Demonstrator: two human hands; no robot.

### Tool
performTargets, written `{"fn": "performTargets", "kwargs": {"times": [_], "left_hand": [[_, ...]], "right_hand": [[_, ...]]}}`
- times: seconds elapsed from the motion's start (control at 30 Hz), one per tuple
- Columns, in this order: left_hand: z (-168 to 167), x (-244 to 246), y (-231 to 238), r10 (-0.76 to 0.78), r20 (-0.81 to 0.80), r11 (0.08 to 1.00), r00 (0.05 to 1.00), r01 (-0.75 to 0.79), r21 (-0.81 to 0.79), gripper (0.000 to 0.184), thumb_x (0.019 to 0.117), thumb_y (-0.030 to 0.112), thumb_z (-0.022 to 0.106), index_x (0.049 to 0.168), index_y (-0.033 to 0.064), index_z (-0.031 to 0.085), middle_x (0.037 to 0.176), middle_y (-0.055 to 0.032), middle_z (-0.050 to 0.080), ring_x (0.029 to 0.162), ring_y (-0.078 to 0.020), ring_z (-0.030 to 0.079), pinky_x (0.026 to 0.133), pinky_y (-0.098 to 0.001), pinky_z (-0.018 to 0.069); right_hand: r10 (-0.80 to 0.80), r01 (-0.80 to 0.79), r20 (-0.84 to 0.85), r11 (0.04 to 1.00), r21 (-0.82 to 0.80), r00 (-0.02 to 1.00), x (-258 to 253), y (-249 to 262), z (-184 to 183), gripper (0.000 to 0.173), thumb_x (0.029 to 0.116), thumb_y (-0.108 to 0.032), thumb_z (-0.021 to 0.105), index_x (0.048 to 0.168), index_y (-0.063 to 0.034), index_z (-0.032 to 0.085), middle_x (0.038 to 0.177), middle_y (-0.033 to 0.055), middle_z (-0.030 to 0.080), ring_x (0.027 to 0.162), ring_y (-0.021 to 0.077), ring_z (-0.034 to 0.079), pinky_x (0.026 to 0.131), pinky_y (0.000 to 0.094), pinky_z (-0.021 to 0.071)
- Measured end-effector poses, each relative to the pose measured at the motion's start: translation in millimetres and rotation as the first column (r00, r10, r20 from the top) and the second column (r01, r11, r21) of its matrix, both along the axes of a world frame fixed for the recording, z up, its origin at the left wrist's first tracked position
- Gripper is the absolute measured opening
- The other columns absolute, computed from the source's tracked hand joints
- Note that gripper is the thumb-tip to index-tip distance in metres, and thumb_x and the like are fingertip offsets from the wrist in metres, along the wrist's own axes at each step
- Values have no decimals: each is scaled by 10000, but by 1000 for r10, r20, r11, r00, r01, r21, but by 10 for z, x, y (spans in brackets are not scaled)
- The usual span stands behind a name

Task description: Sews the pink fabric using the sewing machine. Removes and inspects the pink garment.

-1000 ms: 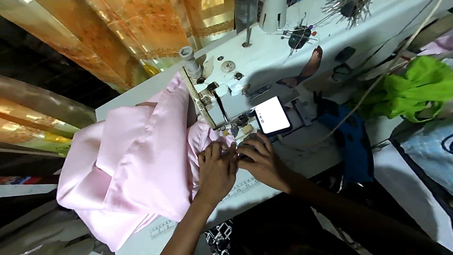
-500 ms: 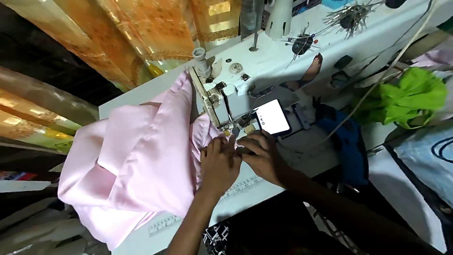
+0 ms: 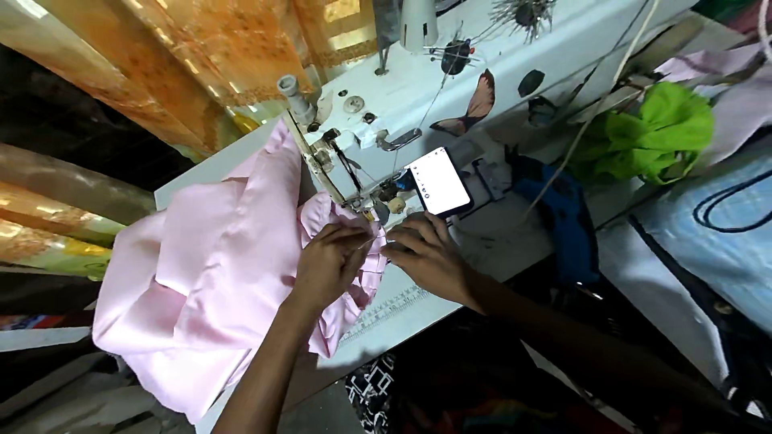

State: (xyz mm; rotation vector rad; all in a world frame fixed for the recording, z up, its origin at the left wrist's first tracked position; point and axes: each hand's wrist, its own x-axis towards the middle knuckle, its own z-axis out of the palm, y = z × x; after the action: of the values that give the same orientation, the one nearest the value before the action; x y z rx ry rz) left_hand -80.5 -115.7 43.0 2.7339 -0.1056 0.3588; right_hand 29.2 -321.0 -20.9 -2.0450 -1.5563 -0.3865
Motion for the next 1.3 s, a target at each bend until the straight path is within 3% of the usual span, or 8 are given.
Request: {"fn": "performTargets", "kwargs": {"times": [0.13, 0.27, 0.4, 0.63, 0.87, 1.1, 1.2, 1.3], "left_hand": [[-39, 13, 19, 21, 19, 997, 1000, -20, -78, 279, 999, 209, 554, 1076, 92, 795, 1173, -37, 746, 1221, -250, 629, 1040, -501, 471], [-3, 41, 11, 34, -5, 992, 999, -34, -118, 258, 995, 191, 570, 1073, 88, 793, 1158, -48, 746, 1154, -229, 665, 997, -511, 496], [-65, 31, 0, 6, -22, 999, 1000, -7, -48, 254, 981, 230, 584, 1045, 126, 807, 1169, -43, 735, 1169, -254, 645, 1004, -530, 472], [-254, 12, -316, 124, 37, 990, 992, -122, -64, 233, 980, 241, 609, 979, 131, 814, 1117, -65, 722, 1113, -263, 639, 976, -558, 421], [-151, -131, -404, 131, -174, 991, 976, -127, 35, 466, 1051, 334, 360, 1149, 200, 796, 1343, -142, 621, 1326, -360, 504, 1078, -625, 305], [-385, -96, -527, 261, 37, 965, 965, -261, 14, 448, 1035, 324, 382, 1118, 222, 810, 1264, -132, 662, 1265, -325, 545, 1033, -569, 348], [-491, -19, -590, 334, 158, 942, 929, -331, -47, 413, 1013, 305, 431, 1031, 190, 827, 1190, -130, 686, 1205, -314, 574, 1026, -547, 357], [-516, 49, -638, 395, 166, 917, 903, -380, -118, 398, 1002, 275, 446, 1042, 160, 825, 1205, -150, 672, 1220, -327, 563, 1053, -518, 380]], "right_hand": [[44, -46, 42, 998, 39, 998, -74, -17, -17, 220, 992, -167, 614, 1119, -232, 781, 1179, 17, 714, 1210, 285, 609, 1136, 627, 319], [50, -52, 77, 998, 28, 996, -115, 47, 32, 221, 962, -81, 629, 1061, -201, 785, 1053, 24, 701, 1102, 262, 619, 1078, 567, 370], [71, -74, 69, 997, 33, 995, -103, 107, 39, 191, 960, -61, 613, 989, -171, 766, 950, 29, 672, 1014, 250, 625, 1041, 543, 389], [92, -95, 41, 993, 67, 995, -74, 86, 6, 186, 962, -71, 609, 958, -172, 764, 958, -2, 708, 986, 225, 631, 1032, 510, 386], [47, -48, 20, 997, 68, 999, -83, 9, -31, 183, 977, -108, 603, 942, -184, 766, 905, 11, 686, 992, 225, 630, 1059, 514, 369], [10, -10, 0, 997, 83, 1000, -93, -9, -44, 224, 929, -46, 607, 956, -195, 773, 926, 39, 683, 998, 251, 641, 1083, 580, 357], [-17, 19, -13, 995, 99, 1000, -83, 9, -40, 231, 907, -21, 611, 938, -186, 769, 900, 48, 672, 987, 261, 648, 1090, 619, 344], [-35, 38, -32, 995, 90, 999, -68, 42, -33, 224, 885, -1, 618, 917, -167, 765, 899, 59, 668, 1003, 288, 649, 1082, 662, 343]]}}
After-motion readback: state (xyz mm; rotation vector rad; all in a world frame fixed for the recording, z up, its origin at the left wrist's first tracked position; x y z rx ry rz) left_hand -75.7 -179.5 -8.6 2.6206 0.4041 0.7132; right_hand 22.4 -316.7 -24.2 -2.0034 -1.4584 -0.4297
